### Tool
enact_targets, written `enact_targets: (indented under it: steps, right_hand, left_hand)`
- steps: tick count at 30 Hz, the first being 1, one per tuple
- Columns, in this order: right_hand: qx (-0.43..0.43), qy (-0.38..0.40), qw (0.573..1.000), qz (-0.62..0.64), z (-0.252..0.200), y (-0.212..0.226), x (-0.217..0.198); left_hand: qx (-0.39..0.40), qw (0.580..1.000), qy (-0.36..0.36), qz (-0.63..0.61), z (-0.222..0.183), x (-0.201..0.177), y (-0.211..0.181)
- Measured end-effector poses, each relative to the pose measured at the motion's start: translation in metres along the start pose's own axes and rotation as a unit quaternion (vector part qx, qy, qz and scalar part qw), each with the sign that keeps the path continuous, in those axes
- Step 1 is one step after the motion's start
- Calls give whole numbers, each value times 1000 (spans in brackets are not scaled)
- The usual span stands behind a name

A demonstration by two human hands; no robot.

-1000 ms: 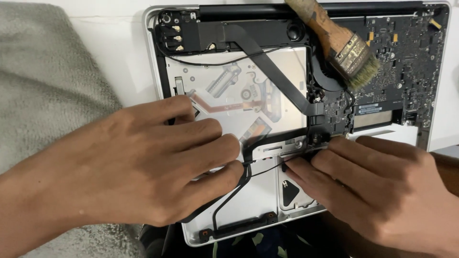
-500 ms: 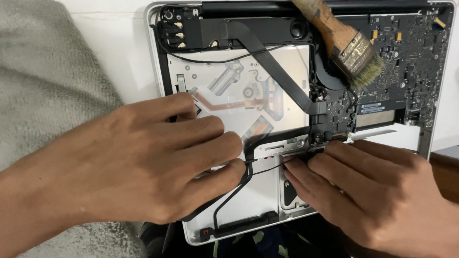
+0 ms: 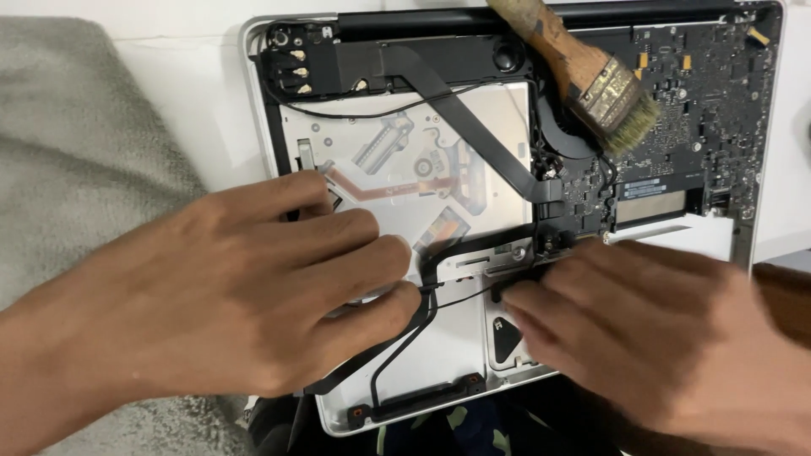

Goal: Cleaning the internal components of a laptop using a brush and managing internal wiring.

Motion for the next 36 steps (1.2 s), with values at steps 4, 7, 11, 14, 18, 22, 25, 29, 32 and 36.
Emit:
enact_targets:
  steps: [4,7,11,14,18,22,25,29,32,36]
  right_hand:
    - [195,81,974,83,-12,-25,-21]
    - [130,47,985,102,-13,-29,-27]
    - [90,42,993,60,-9,-27,-26]
    - [68,41,996,48,-12,-28,-23]
    - [51,34,997,42,-14,-30,-19]
    - [30,48,997,50,-10,-30,-23]
    - [65,63,994,62,-15,-31,-21]
    - [27,82,992,95,-12,-18,-17]
    - [8,78,990,117,-11,-9,-5]
    - [4,41,996,77,-9,-2,7]
  left_hand:
    - [0,1000,7,2,-1,3,0]
    - [2,1000,8,3,0,4,0]
    - [2,1000,12,0,1,5,1]
    - [6,1000,18,6,3,5,0]
    - [0,1000,7,1,3,4,1]
    - [-5,1000,10,-9,1,5,2]
    - [-2,1000,4,-8,1,6,2]
    - [-2,1000,2,-12,1,6,1]
    - [-2,1000,2,-9,1,4,1]
    - [1,1000,3,-6,-1,5,1]
Point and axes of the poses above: each hand's wrist, its own z-axis towards the middle knuckle, its own x-axis out of the palm, y = z × x, the point moved 5 cm from there along z, towards the middle knuckle, and after that the axes turned 1 degree about -x, right-handed, at the moved point
